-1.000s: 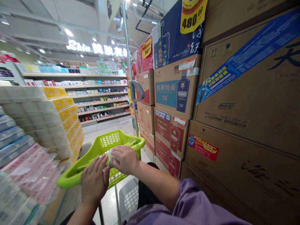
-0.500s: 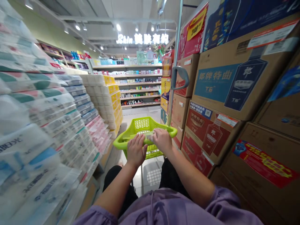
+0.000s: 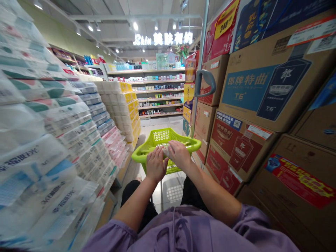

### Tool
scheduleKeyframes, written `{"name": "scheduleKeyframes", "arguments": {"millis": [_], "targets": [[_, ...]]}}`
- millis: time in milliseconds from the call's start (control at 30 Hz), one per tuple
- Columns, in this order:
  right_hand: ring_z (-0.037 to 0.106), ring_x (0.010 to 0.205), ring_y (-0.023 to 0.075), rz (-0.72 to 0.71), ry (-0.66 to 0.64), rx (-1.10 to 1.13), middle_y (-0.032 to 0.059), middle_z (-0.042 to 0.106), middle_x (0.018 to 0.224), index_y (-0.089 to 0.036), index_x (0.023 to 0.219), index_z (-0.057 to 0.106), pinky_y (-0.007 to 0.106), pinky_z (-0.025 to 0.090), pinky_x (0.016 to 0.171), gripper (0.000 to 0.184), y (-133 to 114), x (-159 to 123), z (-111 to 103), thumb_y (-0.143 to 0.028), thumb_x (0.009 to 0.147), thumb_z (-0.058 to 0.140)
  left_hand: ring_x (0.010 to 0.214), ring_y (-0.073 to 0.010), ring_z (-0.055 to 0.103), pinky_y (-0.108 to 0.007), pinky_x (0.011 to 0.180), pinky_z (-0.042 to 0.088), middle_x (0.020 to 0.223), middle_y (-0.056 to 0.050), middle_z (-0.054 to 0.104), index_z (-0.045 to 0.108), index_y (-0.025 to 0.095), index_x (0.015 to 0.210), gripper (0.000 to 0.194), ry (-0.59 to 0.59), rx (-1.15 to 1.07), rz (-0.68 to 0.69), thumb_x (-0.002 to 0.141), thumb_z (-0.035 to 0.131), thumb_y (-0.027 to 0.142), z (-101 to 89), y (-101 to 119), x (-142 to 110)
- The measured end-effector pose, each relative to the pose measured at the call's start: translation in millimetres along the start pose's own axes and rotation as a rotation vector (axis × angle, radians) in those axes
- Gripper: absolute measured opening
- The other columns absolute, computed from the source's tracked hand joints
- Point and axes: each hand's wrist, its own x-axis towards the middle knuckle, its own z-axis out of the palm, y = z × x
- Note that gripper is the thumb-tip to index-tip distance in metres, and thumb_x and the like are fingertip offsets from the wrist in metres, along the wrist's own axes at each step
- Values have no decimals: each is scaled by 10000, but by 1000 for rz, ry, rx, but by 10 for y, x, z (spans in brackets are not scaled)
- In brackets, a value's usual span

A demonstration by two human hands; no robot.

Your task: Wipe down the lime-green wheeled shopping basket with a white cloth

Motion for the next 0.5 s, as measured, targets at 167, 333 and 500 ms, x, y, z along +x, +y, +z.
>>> {"name": "scheduleKeyframes", "arguments": {"millis": [167, 333, 500], "targets": [[533, 1224, 180, -13, -153, 220, 76, 572, 1338, -215, 1413, 432, 347, 419, 1026, 444, -57, 105, -73, -258, 990, 306, 1377, -315, 342, -461, 1014, 303, 1488, -142, 403, 420, 215, 1412, 494, -3, 66, 63, 960, 363, 407, -61, 64, 4], [645, 998, 187, 124, -141, 41, 76, 689, 1118, -213, 1182, 621, 304, 440, 900, 383, 233, 163, -291, -371, 1005, 320, 1226, -285, 503, -447, 943, 361, 1358, -92, 564, 449, 255, 1391, 468, -139, 93, 35, 940, 428, 378, -182, 0, 167], [638, 875, 196, 64, -134, -308, 82, 712, 896, -184, 924, 639, 321, 353, 826, 398, 295, -1, -229, -371, 1015, 300, 1128, -273, 570, -416, 895, 428, 1205, -110, 642, 547, 214, 1285, 415, -101, 113, -188, 886, 433, 228, -279, -171, 283]]}}
